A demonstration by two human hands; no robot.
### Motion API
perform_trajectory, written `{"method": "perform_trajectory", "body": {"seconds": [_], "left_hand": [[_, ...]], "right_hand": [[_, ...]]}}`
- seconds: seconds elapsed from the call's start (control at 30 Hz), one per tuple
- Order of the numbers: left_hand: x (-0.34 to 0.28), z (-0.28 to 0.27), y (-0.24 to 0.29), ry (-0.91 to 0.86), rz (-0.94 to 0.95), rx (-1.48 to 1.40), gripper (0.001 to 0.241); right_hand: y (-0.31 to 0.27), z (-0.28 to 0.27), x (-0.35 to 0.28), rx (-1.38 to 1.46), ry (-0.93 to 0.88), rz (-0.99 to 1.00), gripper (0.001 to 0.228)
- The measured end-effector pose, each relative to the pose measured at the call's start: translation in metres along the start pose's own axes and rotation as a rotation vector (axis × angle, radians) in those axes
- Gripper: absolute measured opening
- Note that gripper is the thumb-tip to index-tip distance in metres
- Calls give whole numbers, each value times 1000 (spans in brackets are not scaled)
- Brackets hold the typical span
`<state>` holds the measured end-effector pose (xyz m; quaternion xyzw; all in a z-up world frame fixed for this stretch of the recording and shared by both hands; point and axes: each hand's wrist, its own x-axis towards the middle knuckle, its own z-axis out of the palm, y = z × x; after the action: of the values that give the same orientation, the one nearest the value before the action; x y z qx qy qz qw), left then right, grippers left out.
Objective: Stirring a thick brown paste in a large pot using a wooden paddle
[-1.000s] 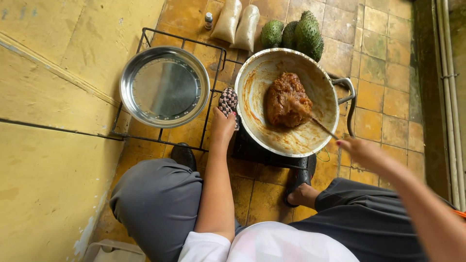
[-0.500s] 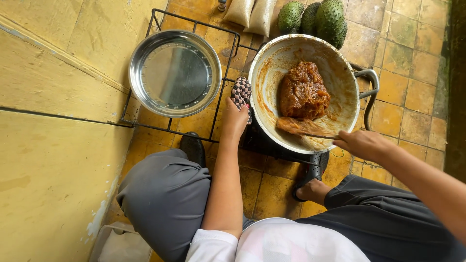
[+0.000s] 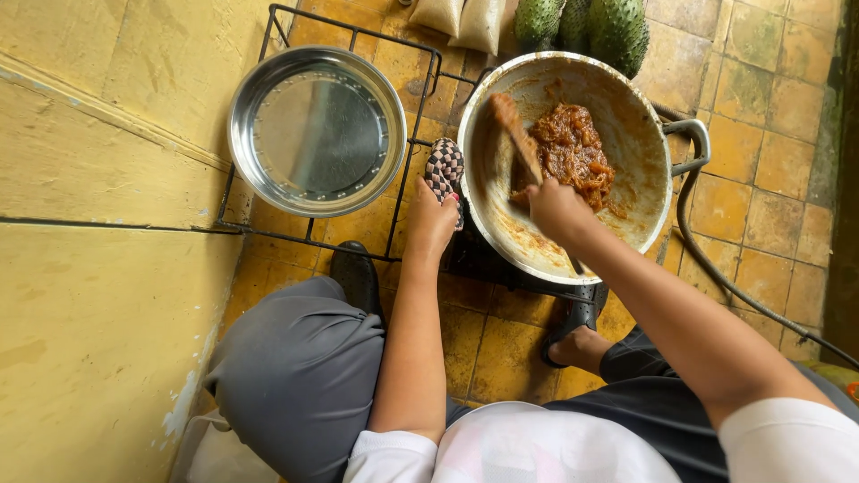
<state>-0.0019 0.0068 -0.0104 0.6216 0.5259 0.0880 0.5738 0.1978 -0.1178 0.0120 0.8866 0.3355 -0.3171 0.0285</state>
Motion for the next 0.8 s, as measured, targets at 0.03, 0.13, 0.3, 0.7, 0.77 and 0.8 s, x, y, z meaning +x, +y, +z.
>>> {"method": "perform_trajectory", "body": {"seconds": [0.03, 0.13, 0.3, 0.7, 0.77, 0.8], "left_hand": [[-2, -1, 1, -6, -8, 8, 80], [-6, -3, 3, -11, 4, 14, 78], [-7, -5, 4, -20, 14, 13, 78], [-14, -2, 9, 10, -5, 2, 69], [-7, 1, 3, 4, 19, 20, 67], [-15, -2, 9, 4, 26, 20, 67]], "right_hand": [[-3, -7, 11, 98, 28, 25, 45], [21, -33, 34, 559, 30, 94, 53], [39, -66, -37, 1134, -149, 70, 50], [94, -38, -113, 1152, -222, 46, 60], [76, -45, -98, 1098, -187, 21, 57], [81, -30, -87, 1100, -182, 17, 57]]}}
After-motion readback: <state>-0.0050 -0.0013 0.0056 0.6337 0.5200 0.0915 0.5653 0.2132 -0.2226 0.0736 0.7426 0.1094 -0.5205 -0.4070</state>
